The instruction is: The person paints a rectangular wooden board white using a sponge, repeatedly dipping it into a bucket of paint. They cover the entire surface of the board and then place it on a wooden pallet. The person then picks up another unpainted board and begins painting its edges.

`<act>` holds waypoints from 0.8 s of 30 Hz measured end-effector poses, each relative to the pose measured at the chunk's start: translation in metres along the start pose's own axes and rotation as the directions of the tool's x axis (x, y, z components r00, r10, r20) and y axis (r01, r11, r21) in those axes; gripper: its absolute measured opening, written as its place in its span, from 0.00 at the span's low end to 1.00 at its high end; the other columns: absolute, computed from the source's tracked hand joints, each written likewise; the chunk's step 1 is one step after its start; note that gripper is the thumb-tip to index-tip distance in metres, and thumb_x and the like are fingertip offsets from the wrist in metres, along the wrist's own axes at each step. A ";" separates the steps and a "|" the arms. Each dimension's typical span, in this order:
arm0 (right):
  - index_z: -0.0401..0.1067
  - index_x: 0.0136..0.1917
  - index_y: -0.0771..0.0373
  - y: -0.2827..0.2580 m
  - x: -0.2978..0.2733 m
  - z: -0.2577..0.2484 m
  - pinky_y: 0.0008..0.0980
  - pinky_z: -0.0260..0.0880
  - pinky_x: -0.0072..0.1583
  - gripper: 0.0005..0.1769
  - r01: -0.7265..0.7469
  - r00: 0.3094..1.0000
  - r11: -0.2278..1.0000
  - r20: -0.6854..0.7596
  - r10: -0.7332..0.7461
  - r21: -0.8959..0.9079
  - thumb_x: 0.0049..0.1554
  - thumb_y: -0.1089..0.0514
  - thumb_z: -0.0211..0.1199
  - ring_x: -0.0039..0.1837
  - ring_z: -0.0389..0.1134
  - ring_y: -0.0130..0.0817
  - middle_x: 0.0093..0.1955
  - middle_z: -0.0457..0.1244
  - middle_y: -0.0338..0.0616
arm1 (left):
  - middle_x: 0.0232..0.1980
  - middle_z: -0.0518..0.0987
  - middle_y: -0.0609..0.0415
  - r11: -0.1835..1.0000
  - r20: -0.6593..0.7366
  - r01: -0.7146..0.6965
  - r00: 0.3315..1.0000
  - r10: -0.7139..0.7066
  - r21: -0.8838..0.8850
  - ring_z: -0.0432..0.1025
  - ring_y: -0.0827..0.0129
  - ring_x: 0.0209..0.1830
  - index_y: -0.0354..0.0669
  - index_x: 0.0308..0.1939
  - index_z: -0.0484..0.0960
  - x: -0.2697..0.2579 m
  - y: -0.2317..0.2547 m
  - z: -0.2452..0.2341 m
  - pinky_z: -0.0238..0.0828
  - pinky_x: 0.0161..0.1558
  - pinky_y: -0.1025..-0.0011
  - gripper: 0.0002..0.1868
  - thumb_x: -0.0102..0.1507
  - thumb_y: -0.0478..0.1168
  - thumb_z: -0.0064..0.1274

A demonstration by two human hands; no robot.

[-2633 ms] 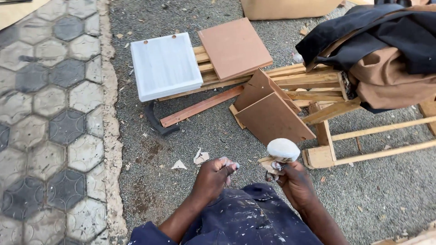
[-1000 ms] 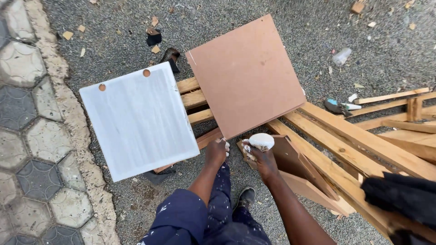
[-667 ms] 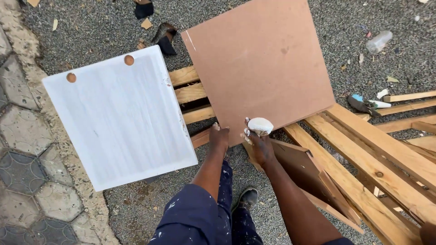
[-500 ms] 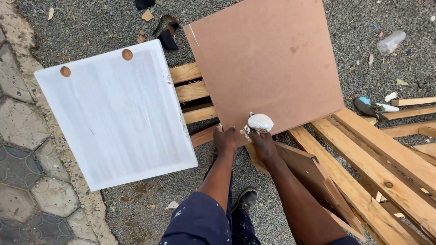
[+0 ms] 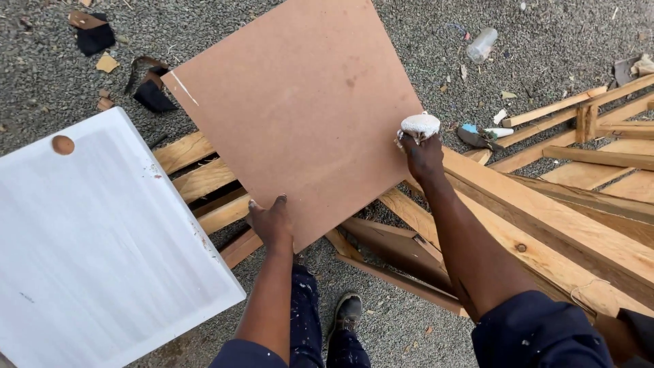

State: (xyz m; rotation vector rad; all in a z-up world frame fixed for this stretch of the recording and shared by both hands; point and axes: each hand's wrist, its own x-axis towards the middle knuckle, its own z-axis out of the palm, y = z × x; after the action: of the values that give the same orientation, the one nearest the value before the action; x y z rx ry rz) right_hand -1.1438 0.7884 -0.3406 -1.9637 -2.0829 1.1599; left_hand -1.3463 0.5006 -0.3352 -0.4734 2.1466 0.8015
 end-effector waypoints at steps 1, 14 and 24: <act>0.67 0.72 0.53 0.007 0.009 -0.010 0.63 0.52 0.74 0.39 0.005 0.999 0.986 0.034 0.000 -0.166 0.56 0.30 0.61 0.70 0.62 0.54 0.69 0.63 0.45 | 0.74 0.60 0.35 1.000 -0.003 0.006 1.000 -0.006 -0.004 0.58 0.41 0.76 0.35 0.76 0.60 0.001 -0.001 0.001 0.59 0.72 0.54 0.48 0.57 0.52 0.61; 0.58 0.75 0.67 -0.048 -0.044 -0.027 0.69 0.53 0.70 0.37 -0.258 0.966 0.936 0.032 0.258 0.241 0.59 0.45 0.59 0.74 0.55 0.71 0.72 0.56 0.71 | 0.80 0.49 0.30 0.963 0.246 0.209 0.955 -0.164 -0.171 0.47 0.36 0.80 0.41 0.81 0.51 -0.017 0.054 -0.077 0.49 0.75 0.39 0.53 0.63 0.64 0.56; 0.66 0.70 0.72 -0.071 -0.073 -0.037 0.64 0.52 0.70 0.37 -0.317 0.939 0.935 0.191 0.286 0.160 0.57 0.43 0.57 0.74 0.55 0.70 0.71 0.57 0.74 | 0.45 0.86 0.42 0.864 0.459 0.194 0.887 0.047 -0.464 0.81 0.53 0.42 0.43 0.52 0.85 0.003 0.031 -0.098 0.75 0.46 0.60 0.23 0.55 0.45 0.70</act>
State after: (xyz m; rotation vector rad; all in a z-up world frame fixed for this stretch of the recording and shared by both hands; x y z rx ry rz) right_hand -1.1704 0.7479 -0.2439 -2.2161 -1.6930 1.5608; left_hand -1.4187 0.4564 -0.2774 -0.5598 1.4607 1.2928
